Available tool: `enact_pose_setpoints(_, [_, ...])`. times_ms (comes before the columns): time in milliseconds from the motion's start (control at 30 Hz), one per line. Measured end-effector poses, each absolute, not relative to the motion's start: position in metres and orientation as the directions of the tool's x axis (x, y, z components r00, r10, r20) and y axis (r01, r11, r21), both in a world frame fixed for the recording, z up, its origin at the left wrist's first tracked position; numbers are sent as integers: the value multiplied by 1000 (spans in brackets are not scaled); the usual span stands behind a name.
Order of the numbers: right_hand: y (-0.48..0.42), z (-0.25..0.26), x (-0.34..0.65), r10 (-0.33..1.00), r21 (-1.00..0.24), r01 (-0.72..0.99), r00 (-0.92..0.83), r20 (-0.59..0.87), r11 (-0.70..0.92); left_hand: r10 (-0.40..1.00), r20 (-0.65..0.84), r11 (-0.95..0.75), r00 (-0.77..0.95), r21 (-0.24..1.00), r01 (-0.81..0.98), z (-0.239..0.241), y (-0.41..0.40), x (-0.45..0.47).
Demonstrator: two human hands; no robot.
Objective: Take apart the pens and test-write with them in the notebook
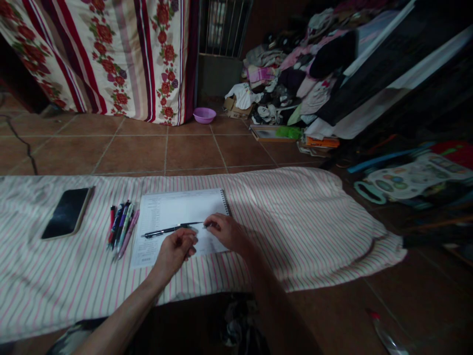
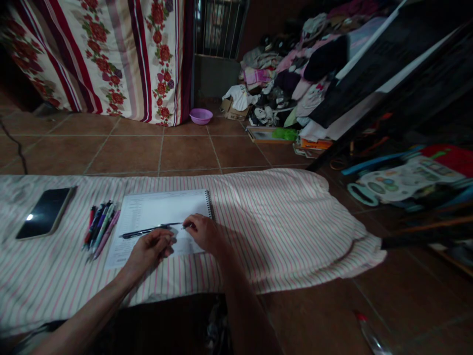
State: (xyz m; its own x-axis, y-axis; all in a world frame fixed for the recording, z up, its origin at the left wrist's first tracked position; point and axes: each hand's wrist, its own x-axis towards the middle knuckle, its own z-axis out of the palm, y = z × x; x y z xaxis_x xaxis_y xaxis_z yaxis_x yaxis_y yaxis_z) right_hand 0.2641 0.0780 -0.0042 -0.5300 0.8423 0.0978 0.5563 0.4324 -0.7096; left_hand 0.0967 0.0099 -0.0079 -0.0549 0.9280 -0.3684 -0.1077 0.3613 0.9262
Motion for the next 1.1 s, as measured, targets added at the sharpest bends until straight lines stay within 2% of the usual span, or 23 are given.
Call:
enact_pose_setpoints(167, [81,4,251,878,-890,355,-469,95,286,938,-291,253,-185,945,-206,3,16,98])
enact_pose_setpoints(267, [82,8,240,902,-966,193,-424,78,174,952,-231,183,-201,956,-230,12,21,96])
enact_pose_setpoints(400, [80,12,221,892,-999,-35,-451,27,13,959,-156,95,-236,963,-253,20,25,93])
enact_pose_setpoints(467, [79,14,213,889,-995,-95,-459,9,-39,956,-134,65,-262,964,-256,23,26,91])
enact_pose_setpoints(700, [79,14,202,904,-976,-194,-428,-2,-94,948,-113,46,-299,974,-223,28,23,81])
enact_pose_setpoints(1100, [77,7,188,882,-964,-225,-471,-21,-143,946,-107,47,-307,980,-196,28,21,69])
